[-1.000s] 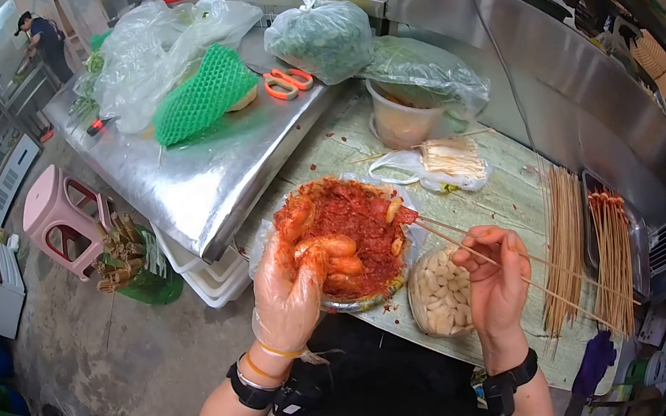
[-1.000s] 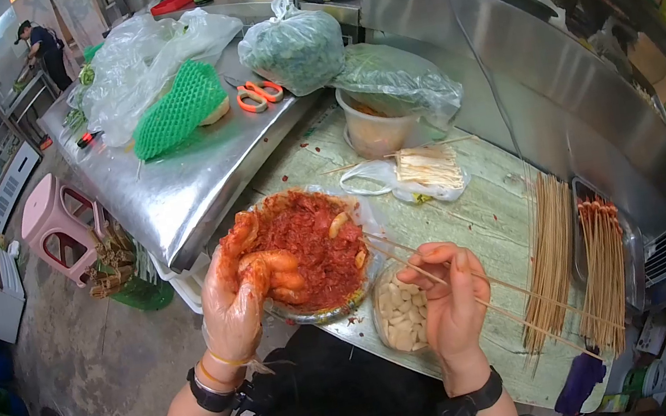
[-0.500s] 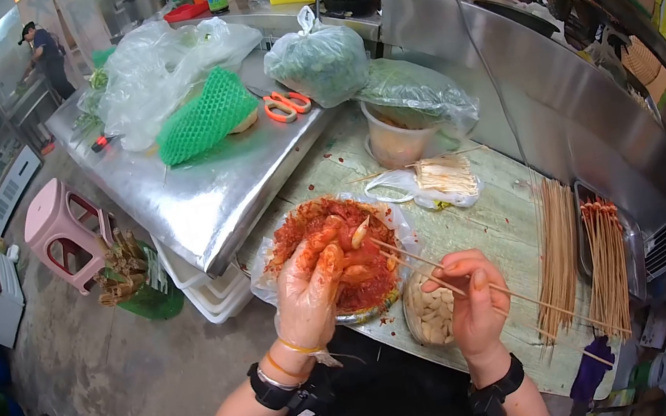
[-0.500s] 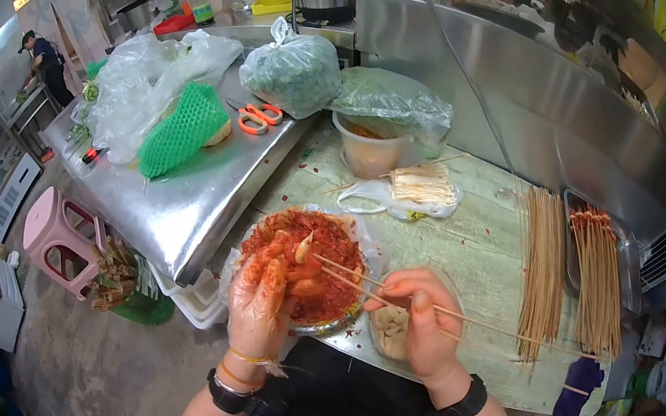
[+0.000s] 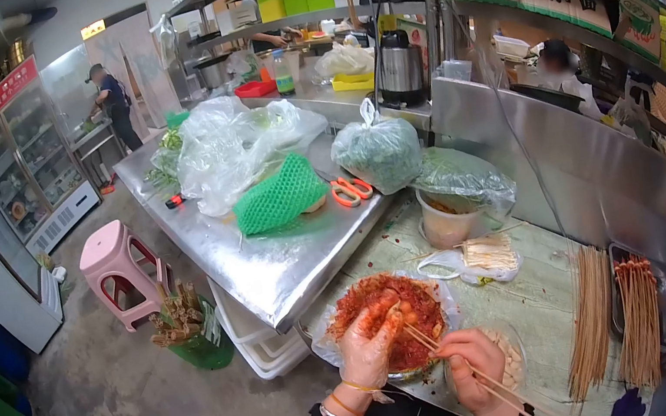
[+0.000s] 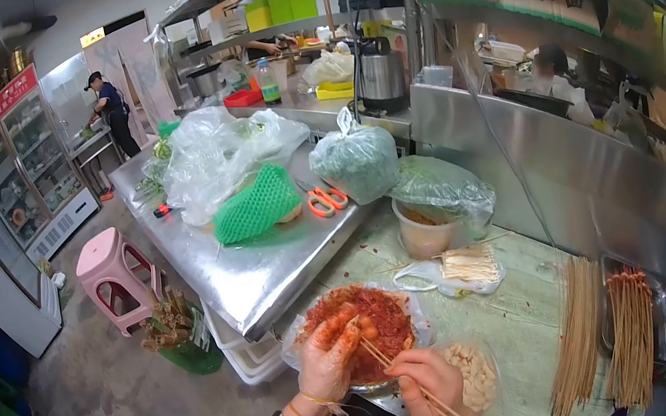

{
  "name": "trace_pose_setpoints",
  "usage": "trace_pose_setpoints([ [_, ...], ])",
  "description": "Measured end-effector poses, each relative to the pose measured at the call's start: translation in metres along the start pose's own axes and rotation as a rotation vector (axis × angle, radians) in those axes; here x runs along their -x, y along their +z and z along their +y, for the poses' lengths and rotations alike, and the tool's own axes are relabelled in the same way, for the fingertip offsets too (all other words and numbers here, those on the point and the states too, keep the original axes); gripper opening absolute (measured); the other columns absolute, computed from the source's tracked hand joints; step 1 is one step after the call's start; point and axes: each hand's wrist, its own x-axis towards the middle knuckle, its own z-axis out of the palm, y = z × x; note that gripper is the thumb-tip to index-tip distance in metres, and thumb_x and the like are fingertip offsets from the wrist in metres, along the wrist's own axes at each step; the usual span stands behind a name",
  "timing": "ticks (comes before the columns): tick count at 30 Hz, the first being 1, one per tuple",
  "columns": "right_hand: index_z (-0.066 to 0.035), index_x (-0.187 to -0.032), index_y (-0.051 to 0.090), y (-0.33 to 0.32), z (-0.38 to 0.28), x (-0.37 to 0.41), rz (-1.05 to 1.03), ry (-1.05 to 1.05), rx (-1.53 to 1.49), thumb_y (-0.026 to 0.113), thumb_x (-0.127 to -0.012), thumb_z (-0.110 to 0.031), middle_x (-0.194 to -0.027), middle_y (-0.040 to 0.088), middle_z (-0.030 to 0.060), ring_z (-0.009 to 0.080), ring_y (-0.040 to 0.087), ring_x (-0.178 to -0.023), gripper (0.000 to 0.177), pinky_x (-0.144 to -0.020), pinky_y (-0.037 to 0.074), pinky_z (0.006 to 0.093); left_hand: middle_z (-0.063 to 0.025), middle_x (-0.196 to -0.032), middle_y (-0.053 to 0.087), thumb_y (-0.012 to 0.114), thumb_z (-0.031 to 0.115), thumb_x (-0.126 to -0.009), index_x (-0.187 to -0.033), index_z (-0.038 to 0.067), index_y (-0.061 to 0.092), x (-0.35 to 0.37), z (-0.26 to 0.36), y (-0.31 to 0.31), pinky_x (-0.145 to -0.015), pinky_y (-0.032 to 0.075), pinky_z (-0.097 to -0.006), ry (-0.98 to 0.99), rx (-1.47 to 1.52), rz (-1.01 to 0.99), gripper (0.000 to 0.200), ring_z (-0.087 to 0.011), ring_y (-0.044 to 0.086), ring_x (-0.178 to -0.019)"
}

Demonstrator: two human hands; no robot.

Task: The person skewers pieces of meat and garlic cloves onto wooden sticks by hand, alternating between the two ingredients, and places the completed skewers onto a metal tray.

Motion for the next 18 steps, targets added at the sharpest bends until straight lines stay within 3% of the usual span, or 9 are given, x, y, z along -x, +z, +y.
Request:
trace_pose_setpoints([
  [6,-0.001,-0.086,0.061,0.004,-0.003,-0.002,-0.094,-0.094,0.119,0.061,-0.080,-0.005,-0.085,0.061,0.0123,0.0263,0.062,-0.069,0.008,-0.059,0.051,0.0315,-0.0126,-0.110,0.061,0.056,0.004,-0.090,-0.120,-0.004,0.050,0.002,-0.011,-0.006,-0.087,0.049,-0.0316,-0.062,0.099,-0.046,0.032,-0.0202,0.061,-0.098],
  [18,0.000,-0.085,0.057,0.012,0.001,-0.005,-0.094,-0.111,0.079,0.061,-0.080,-0.001,-0.084,0.059,0.0126,0.0279,0.060,-0.069,0.006,-0.057,0.049,0.0335,-0.0098,-0.100,0.064,0.053,0.006,-0.091,-0.110,-0.004,0.056,-0.006,-0.012,-0.010,-0.078,0.051,-0.0280,0.092,-0.223,0.041,0.022,-0.0158,0.062,-0.086],
])
